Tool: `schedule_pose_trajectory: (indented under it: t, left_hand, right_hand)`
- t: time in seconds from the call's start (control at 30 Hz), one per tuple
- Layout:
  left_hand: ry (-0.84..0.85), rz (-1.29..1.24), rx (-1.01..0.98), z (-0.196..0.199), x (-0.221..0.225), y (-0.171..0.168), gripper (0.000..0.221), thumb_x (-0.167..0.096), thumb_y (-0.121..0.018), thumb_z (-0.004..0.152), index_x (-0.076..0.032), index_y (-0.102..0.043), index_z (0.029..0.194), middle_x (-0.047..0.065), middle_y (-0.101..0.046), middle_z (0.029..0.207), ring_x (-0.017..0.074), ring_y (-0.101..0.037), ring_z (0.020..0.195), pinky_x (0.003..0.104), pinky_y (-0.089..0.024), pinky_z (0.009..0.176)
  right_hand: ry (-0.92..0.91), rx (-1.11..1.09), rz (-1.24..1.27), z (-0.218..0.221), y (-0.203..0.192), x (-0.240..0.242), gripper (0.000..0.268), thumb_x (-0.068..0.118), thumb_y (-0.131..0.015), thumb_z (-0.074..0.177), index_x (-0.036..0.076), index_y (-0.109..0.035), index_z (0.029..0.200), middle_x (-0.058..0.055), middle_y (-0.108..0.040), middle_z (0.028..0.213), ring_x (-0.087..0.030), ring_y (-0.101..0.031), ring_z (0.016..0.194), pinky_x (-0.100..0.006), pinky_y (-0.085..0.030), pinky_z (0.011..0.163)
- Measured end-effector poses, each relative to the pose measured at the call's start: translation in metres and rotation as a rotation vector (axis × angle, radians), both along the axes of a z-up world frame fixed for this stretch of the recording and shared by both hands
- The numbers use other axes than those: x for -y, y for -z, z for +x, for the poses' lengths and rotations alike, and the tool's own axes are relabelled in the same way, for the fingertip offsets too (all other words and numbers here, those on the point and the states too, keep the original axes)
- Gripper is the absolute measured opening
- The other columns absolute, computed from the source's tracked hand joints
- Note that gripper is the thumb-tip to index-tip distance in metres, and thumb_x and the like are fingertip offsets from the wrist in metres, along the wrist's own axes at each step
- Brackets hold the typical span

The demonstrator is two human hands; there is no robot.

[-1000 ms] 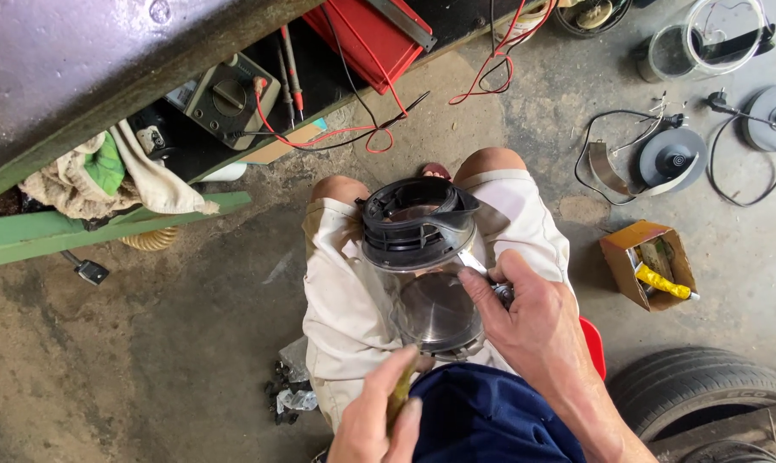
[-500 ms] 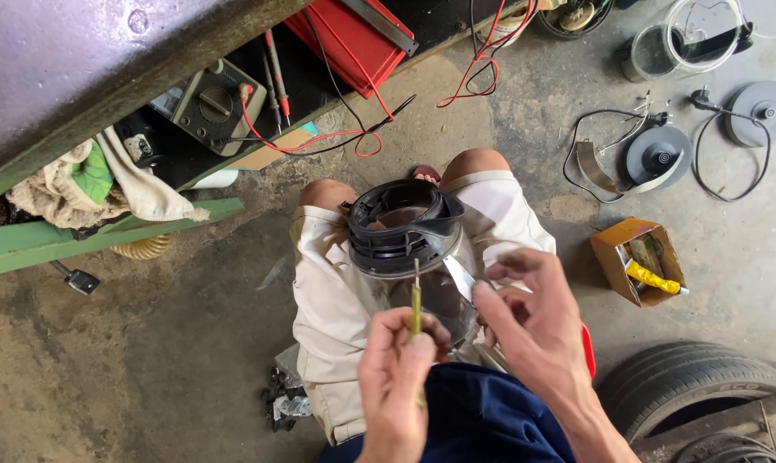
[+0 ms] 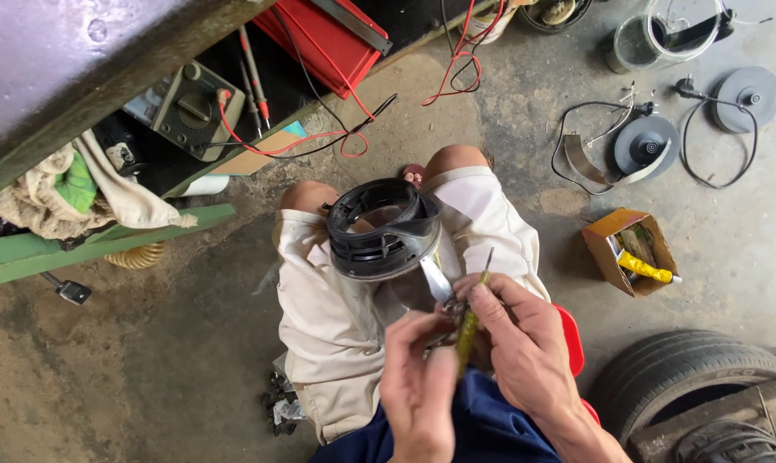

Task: Disassembling a blender jar assembly using a screwdriver and a small prying tool

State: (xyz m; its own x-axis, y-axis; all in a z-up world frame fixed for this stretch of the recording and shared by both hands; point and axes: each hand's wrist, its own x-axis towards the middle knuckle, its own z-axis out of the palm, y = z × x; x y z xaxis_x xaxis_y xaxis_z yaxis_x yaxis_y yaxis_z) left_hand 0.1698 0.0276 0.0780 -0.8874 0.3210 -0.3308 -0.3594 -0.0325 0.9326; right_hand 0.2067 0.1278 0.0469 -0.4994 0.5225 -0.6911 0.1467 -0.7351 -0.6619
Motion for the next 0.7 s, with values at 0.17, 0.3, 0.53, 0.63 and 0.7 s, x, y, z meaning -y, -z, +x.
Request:
schedule_pose_trajectory:
  t: [0.17, 0.3, 0.53, 0.63, 0.7]
  left_hand:
    - [0.054, -0.244, 0.3, -0.011, 0.006, 0.002, 0.038, -0.021, -0.062, 0.093, 0.001, -0.068, 0.124, 0.015, -0.079, 0.109, 0.0182, -0.074, 0.093, 0.028, -0.062, 0.081]
    - [0.181, -0.306, 0.259, -0.015, 0.0, 0.014, 0.032, -0.012, -0.073, 0.09, -0.002, -0.067, 0.12, 0.005, -0.067, 0.076, 0.0085, -0.062, 0.067, 0.023, -0.056, 0.061]
    - [0.193, -0.293, -0.036, -0.006, -0.002, 0.03, 0.023, -0.012, -0.066, 0.094, 0.0, -0.064, 0.114, 0.006, -0.064, 0.07, 0.0094, -0.054, 0.057, 0.023, -0.047, 0.052]
    - [0.151, -0.188, 0.062, -0.005, -0.002, 0.034, 0.026, -0.008, -0.067, 0.094, 0.003, -0.063, 0.117, 0.009, -0.067, 0.08, 0.0103, -0.059, 0.067, 0.023, -0.051, 0.062]
    - [0.171, -0.267, 0.0, -0.008, -0.003, 0.033, 0.025, -0.013, -0.068, 0.094, 0.001, -0.066, 0.114, 0.006, -0.068, 0.079, 0.0097, -0.06, 0.071, 0.023, -0.052, 0.065]
  right_hand:
    - [-0.126, 0.093, 0.074, -0.001, 0.003, -0.008, 0.027, 0.015, -0.059, 0.101, -0.008, -0.073, 0.098, -0.016, -0.074, 0.084, -0.016, -0.054, 0.059, -0.028, -0.045, 0.053]
    - [-0.247, 0.118, 0.096, -0.005, -0.008, -0.027, 0.034, 0.02, -0.054, 0.102, -0.007, -0.073, 0.098, -0.017, -0.079, 0.093, -0.022, -0.072, 0.087, -0.033, -0.059, 0.081]
    - [-0.335, -0.033, 0.142, 0.006, 0.012, -0.047, 0.034, 0.026, -0.05, 0.104, -0.001, -0.065, 0.119, -0.021, -0.066, 0.057, -0.026, -0.061, 0.047, -0.035, -0.055, 0.05]
    - [-0.553, 0.335, 0.375, 0.013, 0.028, -0.039, 0.043, 0.026, -0.063, 0.097, 0.015, -0.07, 0.138, 0.0, -0.057, 0.058, -0.009, -0.056, 0.044, -0.023, -0.047, 0.043]
    - [-0.792, 0.389, 0.846, -0.006, 0.005, -0.035, 0.05, 0.034, -0.061, 0.093, 0.023, -0.058, 0.141, -0.023, -0.075, 0.099, -0.045, -0.069, 0.084, -0.046, -0.052, 0.071]
